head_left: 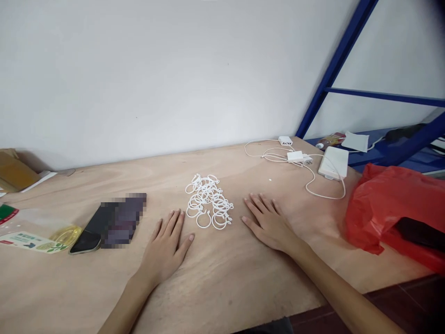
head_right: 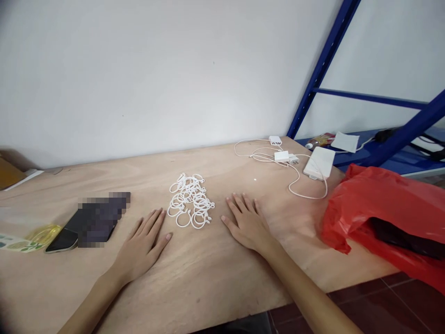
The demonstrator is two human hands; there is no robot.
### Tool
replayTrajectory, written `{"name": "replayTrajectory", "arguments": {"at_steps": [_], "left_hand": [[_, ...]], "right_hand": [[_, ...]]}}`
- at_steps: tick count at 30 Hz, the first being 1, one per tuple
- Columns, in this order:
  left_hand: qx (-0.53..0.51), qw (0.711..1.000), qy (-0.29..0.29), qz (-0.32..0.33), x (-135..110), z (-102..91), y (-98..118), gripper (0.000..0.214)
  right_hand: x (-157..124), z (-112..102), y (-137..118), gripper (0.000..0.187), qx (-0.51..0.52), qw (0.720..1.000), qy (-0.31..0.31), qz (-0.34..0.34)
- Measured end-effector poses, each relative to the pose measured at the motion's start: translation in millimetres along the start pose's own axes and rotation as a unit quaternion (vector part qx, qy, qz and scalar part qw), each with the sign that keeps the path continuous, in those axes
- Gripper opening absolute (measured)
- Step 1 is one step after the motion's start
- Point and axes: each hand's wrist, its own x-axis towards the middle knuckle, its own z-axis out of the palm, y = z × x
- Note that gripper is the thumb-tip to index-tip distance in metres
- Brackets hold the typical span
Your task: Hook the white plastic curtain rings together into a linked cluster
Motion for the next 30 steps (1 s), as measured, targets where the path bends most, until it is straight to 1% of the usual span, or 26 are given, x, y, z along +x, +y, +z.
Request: {"name": "replayTrajectory", "arguments": {"at_steps": [4,9,19,25,27,28,30], "left_hand": [[0.004,1.0,-0.009,0.001,4,0.6,1,0.07],[-0.006,1.0,0.0,0.0,2,1.5,0,0.068],[-0.033,0.999,-0.009,-0.008,2,0.0,1,0.069],[-0.049,0.999,-0.008,-0.013,1,-1.0,2,0.069],[-0.056,0.998,-0.008,-0.014,1,-1.1,2,0.069],[-0.059,0.998,-0.008,-0.014,1,-1.2,2,0.068],[-0.064,0.998,-0.011,-0.015,1,-1.5,1,0.068]], "right_hand": [[1,-1,-2,0.062,-0.003,1.0,-0.004,0.002],[0,-2,-2,0.062,-0.014,1.0,-0.006,0.002],[1,-2,-4,0.064,-0.039,0.999,-0.029,0.014],[4,-3,-3,0.064,-0.03,0.999,-0.037,0.022],[5,-4,-4,0.063,-0.012,0.999,-0.023,0.024],[5,-4,-7,0.062,0.005,1.0,-0.005,0.022],[3,-7,-18,0.056,0.06,0.997,0.051,0.014]]}}
